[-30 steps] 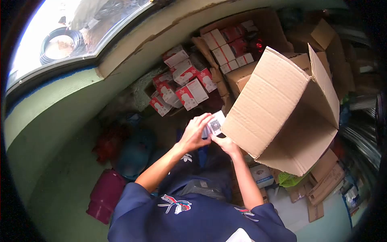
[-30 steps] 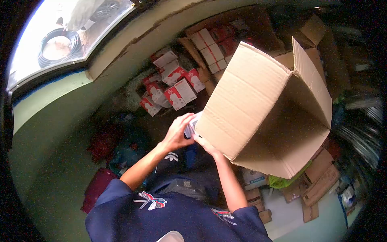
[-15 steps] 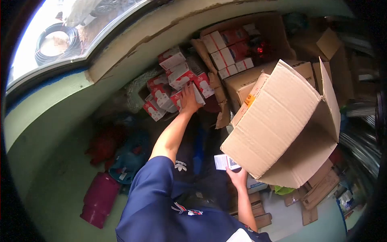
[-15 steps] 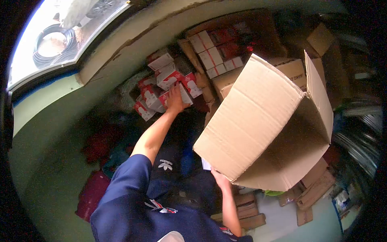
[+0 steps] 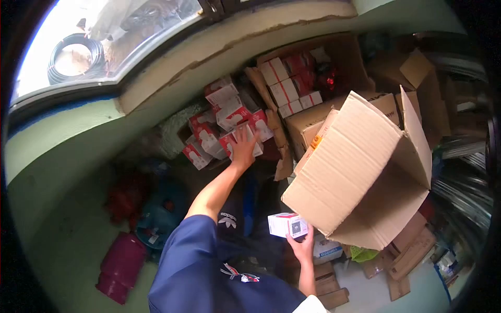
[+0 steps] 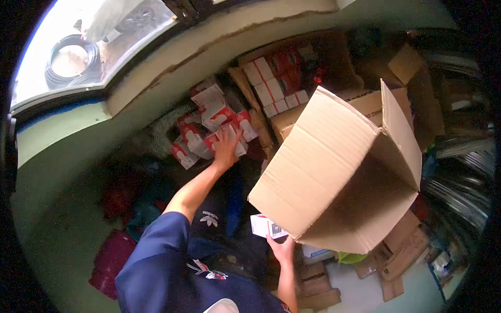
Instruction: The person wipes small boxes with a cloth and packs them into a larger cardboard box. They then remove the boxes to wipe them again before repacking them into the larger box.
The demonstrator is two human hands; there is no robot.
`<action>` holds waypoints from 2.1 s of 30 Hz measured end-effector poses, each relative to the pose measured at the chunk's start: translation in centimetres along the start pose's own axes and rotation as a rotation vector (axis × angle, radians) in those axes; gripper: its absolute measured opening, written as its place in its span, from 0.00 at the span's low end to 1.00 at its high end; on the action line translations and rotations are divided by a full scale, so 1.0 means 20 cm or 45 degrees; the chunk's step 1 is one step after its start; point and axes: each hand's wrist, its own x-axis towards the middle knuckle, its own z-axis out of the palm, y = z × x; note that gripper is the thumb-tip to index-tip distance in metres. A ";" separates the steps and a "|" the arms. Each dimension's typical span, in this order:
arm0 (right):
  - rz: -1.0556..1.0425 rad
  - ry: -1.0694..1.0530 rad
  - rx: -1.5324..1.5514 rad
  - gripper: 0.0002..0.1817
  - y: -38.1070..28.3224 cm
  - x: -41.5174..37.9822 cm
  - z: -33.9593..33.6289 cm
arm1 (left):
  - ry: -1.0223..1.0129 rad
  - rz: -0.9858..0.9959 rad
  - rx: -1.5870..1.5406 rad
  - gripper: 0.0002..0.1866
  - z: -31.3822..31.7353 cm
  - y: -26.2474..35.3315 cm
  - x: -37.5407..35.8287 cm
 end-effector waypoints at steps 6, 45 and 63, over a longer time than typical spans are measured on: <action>-0.280 -0.203 -0.281 0.49 -0.58 -0.17 -0.15 | 0.198 0.222 -0.451 0.62 -0.49 -0.08 -0.48; -0.223 -0.245 -0.975 0.61 -0.72 0.97 -0.63 | 0.764 0.151 -0.770 0.53 -1.39 0.09 -1.15; -0.917 -0.375 0.952 0.43 -1.20 -0.52 -0.45 | 0.613 1.323 -1.091 0.58 -2.03 0.75 -1.21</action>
